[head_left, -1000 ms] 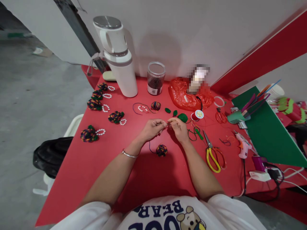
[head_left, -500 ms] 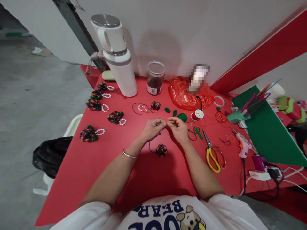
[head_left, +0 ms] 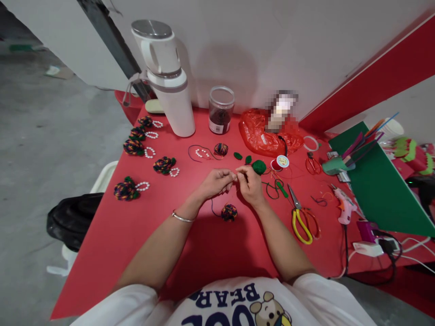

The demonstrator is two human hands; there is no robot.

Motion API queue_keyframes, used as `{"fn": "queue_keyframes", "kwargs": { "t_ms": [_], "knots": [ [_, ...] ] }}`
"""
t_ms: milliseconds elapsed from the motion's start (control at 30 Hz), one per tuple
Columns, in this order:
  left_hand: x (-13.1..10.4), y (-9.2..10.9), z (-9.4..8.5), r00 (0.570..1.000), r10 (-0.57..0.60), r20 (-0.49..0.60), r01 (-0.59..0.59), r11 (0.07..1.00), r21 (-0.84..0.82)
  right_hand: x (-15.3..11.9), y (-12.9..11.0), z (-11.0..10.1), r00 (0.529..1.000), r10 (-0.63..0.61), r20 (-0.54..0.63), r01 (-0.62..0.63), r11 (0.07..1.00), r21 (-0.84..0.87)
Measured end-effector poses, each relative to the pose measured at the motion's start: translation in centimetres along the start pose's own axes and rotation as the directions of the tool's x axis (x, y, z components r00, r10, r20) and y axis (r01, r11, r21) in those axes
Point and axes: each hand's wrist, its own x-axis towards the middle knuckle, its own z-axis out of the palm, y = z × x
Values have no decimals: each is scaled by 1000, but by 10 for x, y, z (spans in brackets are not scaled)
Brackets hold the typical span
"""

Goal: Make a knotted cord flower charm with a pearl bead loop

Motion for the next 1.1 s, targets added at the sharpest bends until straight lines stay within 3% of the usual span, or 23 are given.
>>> {"fn": "queue_keyframes", "kwargs": {
  "t_ms": [367,733,1100],
  "knots": [
    [-1,0,1,999,26,-21,-28,995,-100,2,-6,1,990,139,34,-141,988,59],
    [6,-7,-4,998,54,-25,-58,980,-191,1,0,0,988,154,-2,-153,987,55],
    [0,-4,-6,997,68,-46,-78,958,-274,1,3,5,959,282,-23,-269,934,235]
  ]
}}
